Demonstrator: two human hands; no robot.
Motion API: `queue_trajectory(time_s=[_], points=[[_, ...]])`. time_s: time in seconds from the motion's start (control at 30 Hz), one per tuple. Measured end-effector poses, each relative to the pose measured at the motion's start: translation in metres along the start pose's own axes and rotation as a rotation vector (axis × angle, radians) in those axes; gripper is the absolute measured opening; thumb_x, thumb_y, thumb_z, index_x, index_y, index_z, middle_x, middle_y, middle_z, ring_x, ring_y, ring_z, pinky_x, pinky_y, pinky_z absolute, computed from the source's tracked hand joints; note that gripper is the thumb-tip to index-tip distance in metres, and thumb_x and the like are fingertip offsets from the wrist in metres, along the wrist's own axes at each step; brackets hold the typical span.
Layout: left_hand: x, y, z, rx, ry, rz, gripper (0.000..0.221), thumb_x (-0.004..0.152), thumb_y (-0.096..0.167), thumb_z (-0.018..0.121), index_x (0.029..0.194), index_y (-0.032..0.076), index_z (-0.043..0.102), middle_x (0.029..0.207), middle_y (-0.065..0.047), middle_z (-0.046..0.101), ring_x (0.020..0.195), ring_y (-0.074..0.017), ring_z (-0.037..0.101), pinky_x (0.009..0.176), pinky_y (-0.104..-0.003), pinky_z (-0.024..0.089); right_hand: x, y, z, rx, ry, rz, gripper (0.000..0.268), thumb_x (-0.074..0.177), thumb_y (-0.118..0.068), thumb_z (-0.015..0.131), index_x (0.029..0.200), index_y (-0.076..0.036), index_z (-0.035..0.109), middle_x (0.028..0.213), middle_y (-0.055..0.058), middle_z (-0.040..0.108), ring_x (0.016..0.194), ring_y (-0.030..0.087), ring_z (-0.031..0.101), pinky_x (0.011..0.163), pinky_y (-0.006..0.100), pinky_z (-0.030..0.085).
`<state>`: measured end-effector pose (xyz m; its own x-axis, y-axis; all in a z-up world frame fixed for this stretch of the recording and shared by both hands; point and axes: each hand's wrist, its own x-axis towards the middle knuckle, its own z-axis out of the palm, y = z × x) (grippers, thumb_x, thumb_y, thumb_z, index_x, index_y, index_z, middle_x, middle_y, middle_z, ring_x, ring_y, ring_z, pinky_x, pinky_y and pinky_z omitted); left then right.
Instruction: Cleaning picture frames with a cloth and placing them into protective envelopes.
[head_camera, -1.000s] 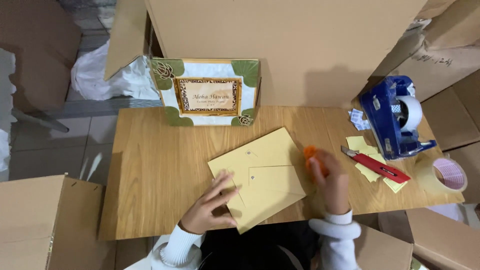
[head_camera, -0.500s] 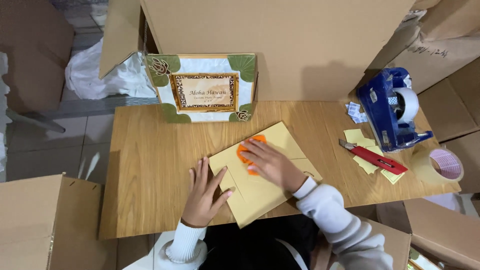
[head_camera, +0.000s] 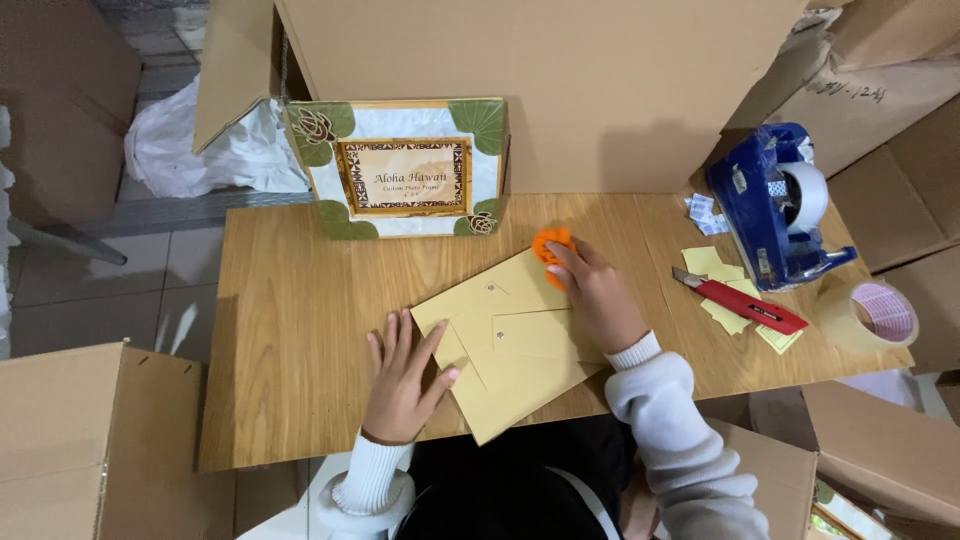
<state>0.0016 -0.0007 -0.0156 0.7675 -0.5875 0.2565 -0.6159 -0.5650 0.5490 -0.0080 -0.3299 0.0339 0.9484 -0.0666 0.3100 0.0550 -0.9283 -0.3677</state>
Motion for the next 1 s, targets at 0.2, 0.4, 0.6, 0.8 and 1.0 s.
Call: queue_trajectory(time_s=[0.2, 0.4, 0.6, 0.8, 1.0], points=[[0.003, 0.001, -0.003, -0.149, -0.006, -0.124, 0.066, 0.102, 0.039, 0.054, 0.159, 0.015, 0.031, 0.161, -0.027, 0.025, 0.152, -0.0454, 0.013, 0.115, -0.071, -0.005, 0.004, -0.091, -0.051, 0.459, -0.104, -0.16, 0.039, 0.101, -0.022, 0.059, 0.139, -0.019, 0.063, 0.124, 0.024, 0.067, 0.116, 0.046, 0.065, 0.097, 0.05, 0.055], [0.005, 0.011, -0.015, -0.311, 0.07, -0.145, 0.064, 0.104, 0.027, 0.051, 0.159, 0.006, 0.026, 0.157, -0.027, 0.037, 0.152, -0.0427, 0.017, 0.117, -0.065, -0.009, 0.014, -0.124, 0.011, 0.407, -0.223, -0.363, 0.044, 0.106, -0.027, 0.051, 0.148, -0.015, 0.05, 0.142, 0.028, 0.054, 0.129, 0.05, 0.055, 0.106, 0.057, 0.048], [0.003, 0.003, -0.011, -0.368, 0.039, -0.153, 0.057, 0.107, 0.021, 0.041, 0.16, 0.008, 0.023, 0.152, -0.026, 0.045, 0.154, -0.0352, 0.014, 0.119, -0.059, -0.015, 0.007, -0.109, 0.085, 0.082, -0.201, -0.567, 0.056, 0.105, -0.049, 0.049, 0.147, -0.012, 0.051, 0.149, 0.024, 0.047, 0.144, 0.052, 0.035, 0.12, 0.062, 0.023], [0.004, 0.006, -0.013, -0.381, 0.028, -0.175, 0.058, 0.106, 0.014, 0.041, 0.16, 0.009, 0.022, 0.156, -0.032, 0.035, 0.15, -0.037, 0.026, 0.12, -0.057, -0.016, 0.001, -0.117, 0.085, 0.072, -0.019, -0.662, 0.043, 0.106, -0.036, 0.052, 0.132, -0.004, 0.064, 0.138, 0.02, 0.06, 0.141, 0.046, 0.045, 0.118, 0.051, 0.035], [-0.001, -0.001, -0.005, -0.293, 0.041, -0.152, 0.059, 0.105, 0.014, 0.044, 0.16, 0.009, 0.022, 0.157, -0.028, 0.037, 0.153, -0.0365, 0.018, 0.12, -0.059, -0.011, 0.008, -0.114, 0.098, 0.011, 0.026, -0.684, 0.043, 0.104, -0.039, 0.051, 0.132, -0.008, 0.063, 0.126, 0.019, 0.061, 0.127, 0.043, 0.053, 0.108, 0.051, 0.043]])
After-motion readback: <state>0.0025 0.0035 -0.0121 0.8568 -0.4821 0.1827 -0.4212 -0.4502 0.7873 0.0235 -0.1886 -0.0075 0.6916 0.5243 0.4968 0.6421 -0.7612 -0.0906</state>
